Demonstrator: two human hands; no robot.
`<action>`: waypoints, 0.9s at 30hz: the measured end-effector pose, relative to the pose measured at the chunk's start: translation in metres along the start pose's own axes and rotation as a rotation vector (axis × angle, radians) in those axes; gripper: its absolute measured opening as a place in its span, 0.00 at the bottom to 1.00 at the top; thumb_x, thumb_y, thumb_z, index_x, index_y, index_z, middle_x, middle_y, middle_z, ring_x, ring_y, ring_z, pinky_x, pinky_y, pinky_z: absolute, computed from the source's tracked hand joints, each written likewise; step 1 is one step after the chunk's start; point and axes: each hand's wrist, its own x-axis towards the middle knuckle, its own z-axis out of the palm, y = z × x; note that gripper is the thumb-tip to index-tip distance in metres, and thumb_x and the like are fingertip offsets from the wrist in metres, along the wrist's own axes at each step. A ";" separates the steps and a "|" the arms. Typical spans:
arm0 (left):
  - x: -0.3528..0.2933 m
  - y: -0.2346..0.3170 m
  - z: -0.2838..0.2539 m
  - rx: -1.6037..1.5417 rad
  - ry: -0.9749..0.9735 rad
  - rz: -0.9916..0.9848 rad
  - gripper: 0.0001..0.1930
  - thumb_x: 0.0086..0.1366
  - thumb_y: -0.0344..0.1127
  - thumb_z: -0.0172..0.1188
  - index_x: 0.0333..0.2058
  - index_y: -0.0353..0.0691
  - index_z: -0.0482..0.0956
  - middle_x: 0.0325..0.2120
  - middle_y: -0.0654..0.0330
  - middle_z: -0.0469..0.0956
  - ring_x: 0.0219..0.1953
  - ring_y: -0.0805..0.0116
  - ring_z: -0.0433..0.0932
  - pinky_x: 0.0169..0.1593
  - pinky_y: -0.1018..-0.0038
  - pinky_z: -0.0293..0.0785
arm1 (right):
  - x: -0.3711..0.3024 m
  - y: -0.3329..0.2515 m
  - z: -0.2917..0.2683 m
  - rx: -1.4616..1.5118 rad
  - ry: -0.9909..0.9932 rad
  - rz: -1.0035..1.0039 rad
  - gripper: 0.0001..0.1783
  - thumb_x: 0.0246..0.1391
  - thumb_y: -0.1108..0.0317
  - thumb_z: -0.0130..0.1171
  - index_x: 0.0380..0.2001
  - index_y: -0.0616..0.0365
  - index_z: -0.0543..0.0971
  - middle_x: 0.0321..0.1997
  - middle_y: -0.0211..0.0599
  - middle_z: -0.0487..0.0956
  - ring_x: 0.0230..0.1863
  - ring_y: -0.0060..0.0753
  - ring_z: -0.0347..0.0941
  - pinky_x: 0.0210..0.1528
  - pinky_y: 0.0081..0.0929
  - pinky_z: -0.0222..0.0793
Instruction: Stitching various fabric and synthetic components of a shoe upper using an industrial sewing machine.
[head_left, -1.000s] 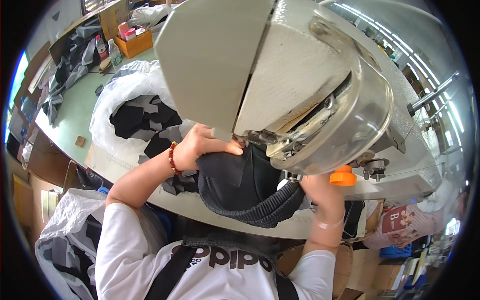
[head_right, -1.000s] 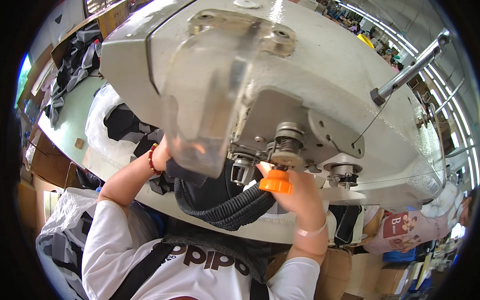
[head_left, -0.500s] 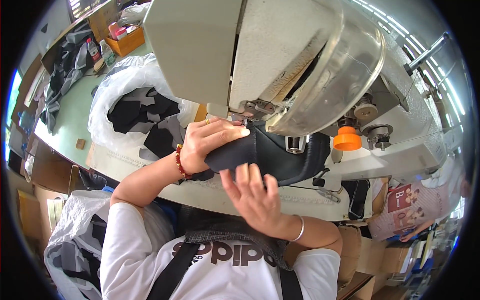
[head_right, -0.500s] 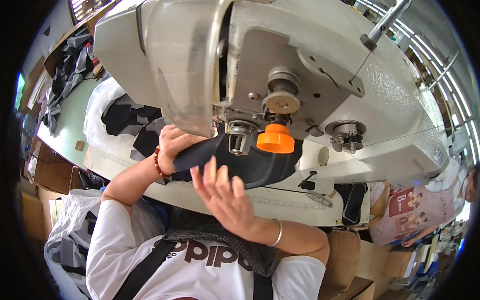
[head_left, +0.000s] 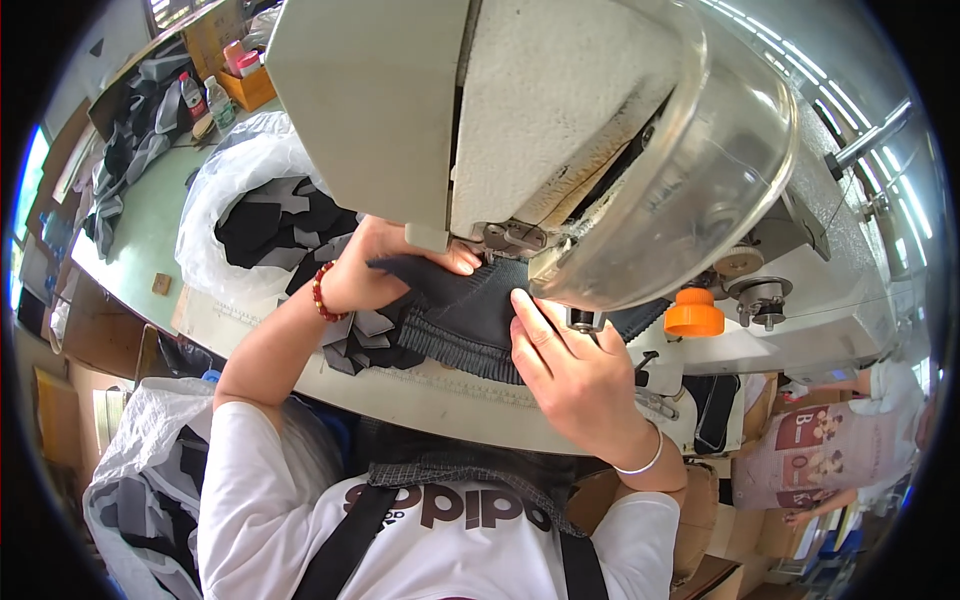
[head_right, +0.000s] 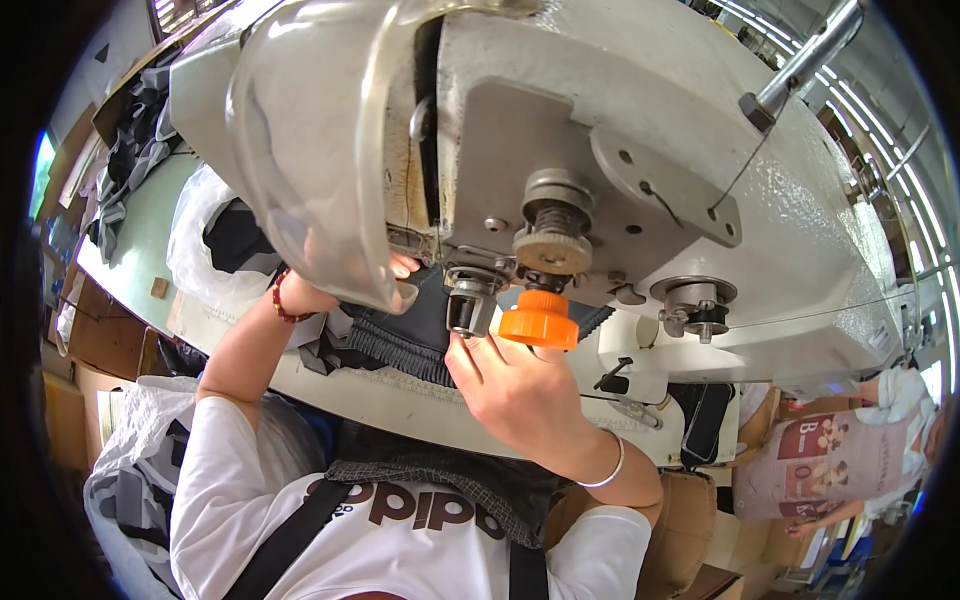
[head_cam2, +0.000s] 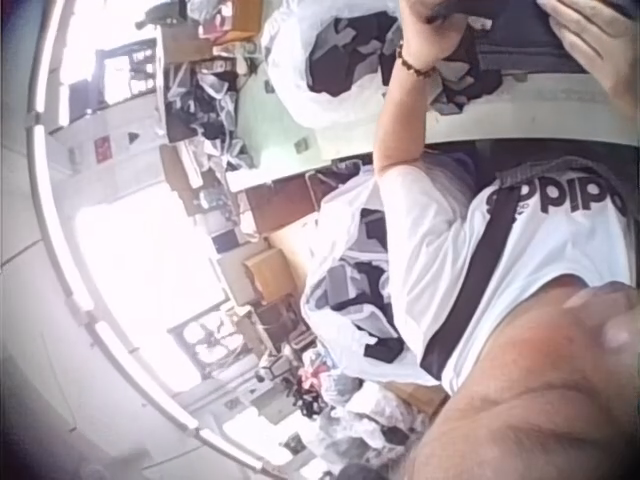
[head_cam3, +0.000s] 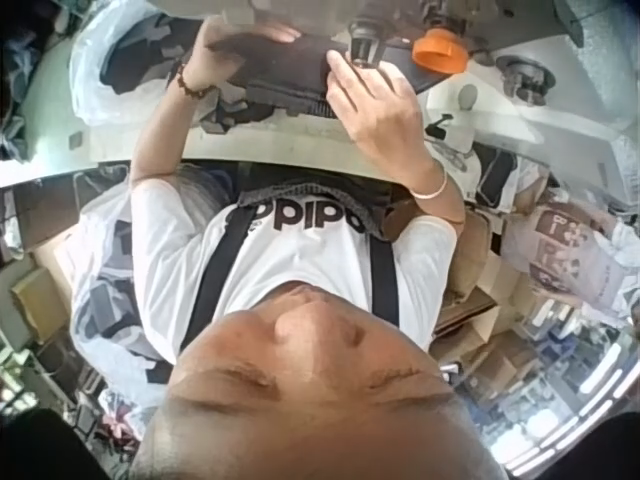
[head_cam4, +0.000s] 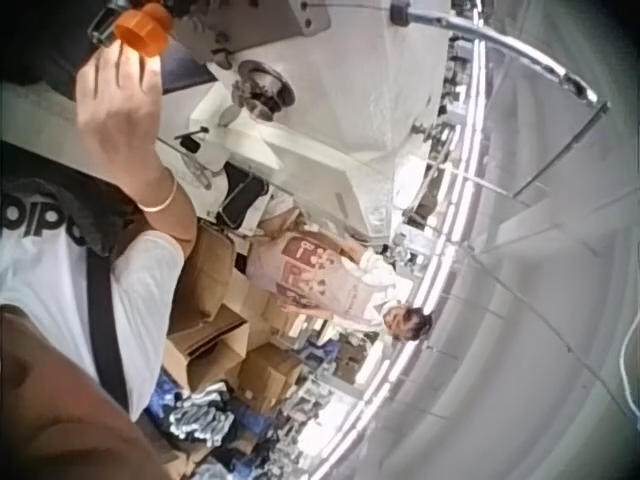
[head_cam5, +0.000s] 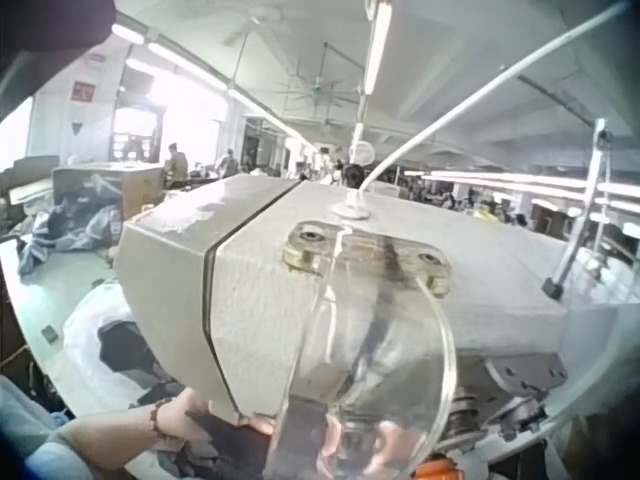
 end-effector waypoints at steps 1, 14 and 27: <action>0.002 -0.002 0.000 -0.061 0.017 -0.008 0.25 0.46 0.10 0.55 0.43 0.32 0.89 0.45 0.48 0.88 0.53 0.52 0.86 0.61 0.60 0.79 | -0.001 0.003 -0.002 0.032 -0.009 0.001 0.16 0.52 0.68 0.64 0.45 0.57 0.87 0.58 0.39 0.85 0.51 0.31 0.83 0.45 0.31 0.68; 0.041 -0.022 -0.010 0.242 -0.112 0.136 0.13 0.53 0.27 0.69 0.40 0.36 0.88 0.42 0.51 0.89 0.49 0.50 0.87 0.55 0.59 0.81 | 0.005 0.063 0.020 0.202 0.020 0.001 0.24 0.45 0.71 0.61 0.48 0.48 0.89 0.54 0.39 0.87 0.45 0.35 0.83 0.50 0.35 0.71; 0.031 -0.032 -0.023 -0.450 -0.105 -0.192 0.33 0.40 0.12 0.54 0.49 0.32 0.86 0.54 0.50 0.85 0.63 0.53 0.80 0.68 0.59 0.72 | 0.003 0.074 0.024 0.281 -0.050 0.044 0.30 0.42 0.77 0.61 0.50 0.41 0.90 0.55 0.35 0.88 0.51 0.37 0.86 0.51 0.35 0.80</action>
